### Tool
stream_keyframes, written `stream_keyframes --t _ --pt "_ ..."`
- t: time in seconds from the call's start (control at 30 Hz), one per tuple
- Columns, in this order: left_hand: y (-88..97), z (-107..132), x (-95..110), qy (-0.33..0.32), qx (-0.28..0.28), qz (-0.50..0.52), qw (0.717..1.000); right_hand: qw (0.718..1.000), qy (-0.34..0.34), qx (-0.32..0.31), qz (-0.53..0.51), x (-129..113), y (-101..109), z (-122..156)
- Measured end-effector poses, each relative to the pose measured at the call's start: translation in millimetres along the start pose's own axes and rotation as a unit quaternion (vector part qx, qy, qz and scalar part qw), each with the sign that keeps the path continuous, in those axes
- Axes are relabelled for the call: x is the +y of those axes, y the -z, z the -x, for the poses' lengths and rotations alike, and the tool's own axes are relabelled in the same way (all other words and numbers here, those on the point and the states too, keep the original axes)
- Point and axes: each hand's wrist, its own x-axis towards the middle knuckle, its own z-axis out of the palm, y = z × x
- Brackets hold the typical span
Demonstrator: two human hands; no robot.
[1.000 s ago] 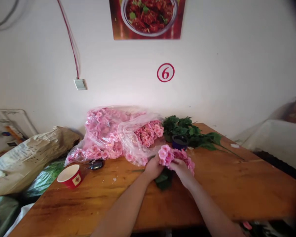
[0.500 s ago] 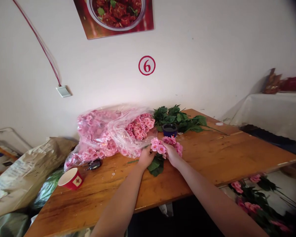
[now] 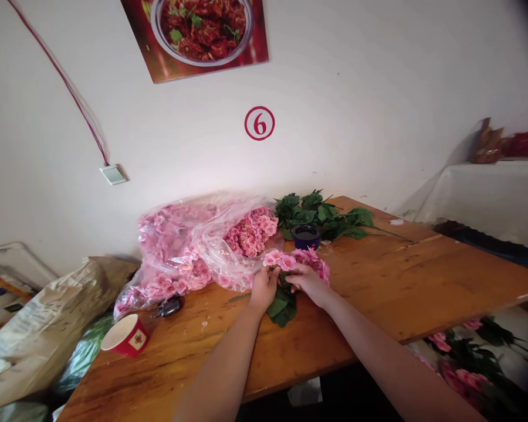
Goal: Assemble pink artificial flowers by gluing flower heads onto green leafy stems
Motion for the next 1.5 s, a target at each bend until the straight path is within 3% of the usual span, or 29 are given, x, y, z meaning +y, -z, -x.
stream_keyframes --t 0.13,0.33,0.5,0.67,0.8,0.97,1.1,1.33,1.5 --pt "1.3 1.3 3.0 -0.022 -0.011 -0.022 0.999 0.997 0.003 -0.039 0.062 -5.4 -1.4 5.8" --pt "4.8 -0.2 7.2 -0.061 -0.049 -0.043 0.996 0.993 0.026 0.053 0.102 -3.8 -0.5 -0.8" --pt "9.4 0.5 12.6 -0.1 -0.065 -0.06 0.991 0.97 0.134 0.109 0.17 -6.5 -2.1 2.3" --pt "14.1 0.9 17.6 -0.155 -0.109 -0.112 0.975 0.935 0.201 0.046 0.289 -11.0 -2.8 9.6" --pt "16.6 3.4 24.8 -0.155 -0.095 -0.124 0.975 0.913 0.224 0.033 0.339 -17.0 -6.3 14.1" --pt "18.5 6.4 37.6 -0.1 -0.075 -0.185 0.975 0.938 0.206 0.078 0.268 -18.1 -8.6 15.0" --pt "20.2 6.9 48.0 -0.154 -0.09 -0.232 0.956 0.961 0.184 0.075 0.193 -16.0 -8.7 15.2" --pt "16.5 2.6 45.8 -0.179 -0.096 -0.291 0.935 0.954 0.174 0.057 0.237 -18.6 -8.7 16.4" --pt "16.2 -0.5 41.1 -0.143 -0.096 -0.27 0.947 0.961 0.167 0.069 0.209 -22.4 -0.4 13.6"
